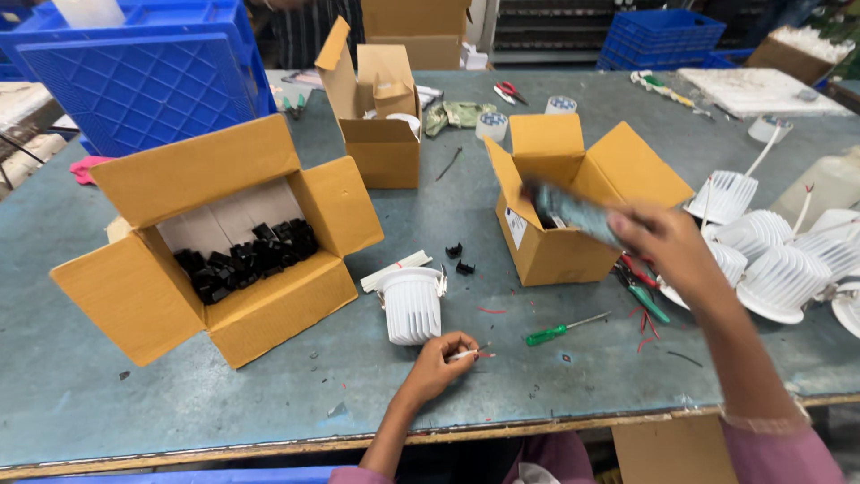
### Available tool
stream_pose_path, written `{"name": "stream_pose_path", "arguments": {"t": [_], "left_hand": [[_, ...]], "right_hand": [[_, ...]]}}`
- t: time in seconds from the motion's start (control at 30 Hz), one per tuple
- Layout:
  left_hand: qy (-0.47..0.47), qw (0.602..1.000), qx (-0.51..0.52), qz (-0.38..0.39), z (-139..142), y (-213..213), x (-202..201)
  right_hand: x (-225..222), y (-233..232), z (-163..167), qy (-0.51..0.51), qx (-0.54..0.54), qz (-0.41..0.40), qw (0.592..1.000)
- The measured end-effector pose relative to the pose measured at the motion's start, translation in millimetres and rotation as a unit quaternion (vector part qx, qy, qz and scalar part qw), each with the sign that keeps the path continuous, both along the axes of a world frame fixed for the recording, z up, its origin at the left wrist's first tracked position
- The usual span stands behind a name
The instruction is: The person assembles LED light fixtures by connecting wires to a driver unit using a screwdriver. They then attach a plastic housing to the light and place the completed unit into a blue crate. The process is repeated for multiple units.
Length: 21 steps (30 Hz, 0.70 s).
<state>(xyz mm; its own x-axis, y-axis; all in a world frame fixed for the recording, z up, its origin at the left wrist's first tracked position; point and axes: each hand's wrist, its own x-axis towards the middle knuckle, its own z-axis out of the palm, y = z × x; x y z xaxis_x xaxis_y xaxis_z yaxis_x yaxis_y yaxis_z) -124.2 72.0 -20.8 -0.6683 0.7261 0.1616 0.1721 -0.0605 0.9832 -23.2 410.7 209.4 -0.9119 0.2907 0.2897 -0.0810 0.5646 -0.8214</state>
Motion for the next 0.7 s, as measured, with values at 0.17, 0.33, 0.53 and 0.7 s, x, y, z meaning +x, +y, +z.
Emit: {"name": "stream_pose_path", "arguments": {"t": [0.17, 0.33, 0.53, 0.7], "left_hand": [[-0.043, 0.998, 0.051, -0.023, -7.7, 2.1, 0.8], [-0.042, 0.997, 0.052, -0.023, -10.1, 1.5, -0.9], [-0.040, 0.999, 0.013, -0.012, -3.9, -0.6, 1.8], [0.024, 1.000, -0.002, -0.002, 4.1, -1.3, 10.8]], "right_hand": [[73.3, 11.7, -119.9, -0.196, -0.090, 0.063, 0.974], [76.2, -7.0, -207.4, -0.221, 0.052, 0.079, 0.971], [39.3, -32.2, -202.5, -0.025, 0.282, 0.069, 0.956], [-2.4, -50.2, -180.2, -0.002, 0.346, 0.066, 0.936]]}}
